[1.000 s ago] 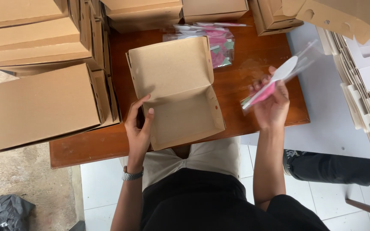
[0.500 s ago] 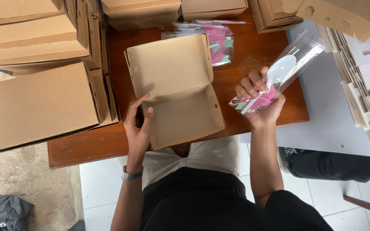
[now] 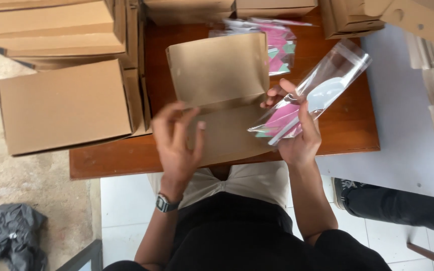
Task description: The person is assembling food boxes by placing a plastic-wrapped utensil set inside each cardboard box.
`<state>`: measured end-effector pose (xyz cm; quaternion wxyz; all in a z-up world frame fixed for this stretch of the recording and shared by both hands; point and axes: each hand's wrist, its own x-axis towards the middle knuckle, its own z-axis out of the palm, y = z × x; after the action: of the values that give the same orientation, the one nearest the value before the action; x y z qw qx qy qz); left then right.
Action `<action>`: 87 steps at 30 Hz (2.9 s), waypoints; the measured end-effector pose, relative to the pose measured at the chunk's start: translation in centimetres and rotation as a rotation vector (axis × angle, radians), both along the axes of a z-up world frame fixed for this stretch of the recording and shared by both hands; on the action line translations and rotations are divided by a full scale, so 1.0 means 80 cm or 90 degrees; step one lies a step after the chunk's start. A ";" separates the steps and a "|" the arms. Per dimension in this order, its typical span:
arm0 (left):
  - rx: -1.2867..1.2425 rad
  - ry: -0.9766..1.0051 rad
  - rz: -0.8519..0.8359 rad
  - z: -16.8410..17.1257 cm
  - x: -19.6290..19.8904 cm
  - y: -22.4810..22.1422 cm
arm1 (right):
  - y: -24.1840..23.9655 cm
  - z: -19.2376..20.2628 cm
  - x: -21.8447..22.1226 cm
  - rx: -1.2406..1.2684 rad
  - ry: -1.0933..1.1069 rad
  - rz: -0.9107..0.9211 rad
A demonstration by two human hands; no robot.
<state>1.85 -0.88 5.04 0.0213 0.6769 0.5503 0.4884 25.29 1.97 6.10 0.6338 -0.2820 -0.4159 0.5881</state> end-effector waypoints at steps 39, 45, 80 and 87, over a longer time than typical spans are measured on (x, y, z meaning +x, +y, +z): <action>-0.227 -0.270 -0.324 0.002 0.031 -0.031 | -0.026 -0.026 -0.019 0.031 -0.056 -0.190; -0.129 -0.075 -0.219 -0.005 0.024 -0.042 | -0.026 0.001 -0.020 0.017 0.016 -0.100; -0.318 -0.363 -0.334 -0.075 -0.041 -0.002 | 0.025 0.002 -0.020 0.470 -1.014 0.091; -0.293 -0.421 -0.351 -0.075 -0.043 -0.003 | 0.020 -0.001 -0.016 0.397 -0.965 0.199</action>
<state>-1.58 -1.11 -0.95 0.4728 0.5836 0.4075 0.5194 23.99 3.56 5.98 0.1421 -0.3518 -0.9080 0.1777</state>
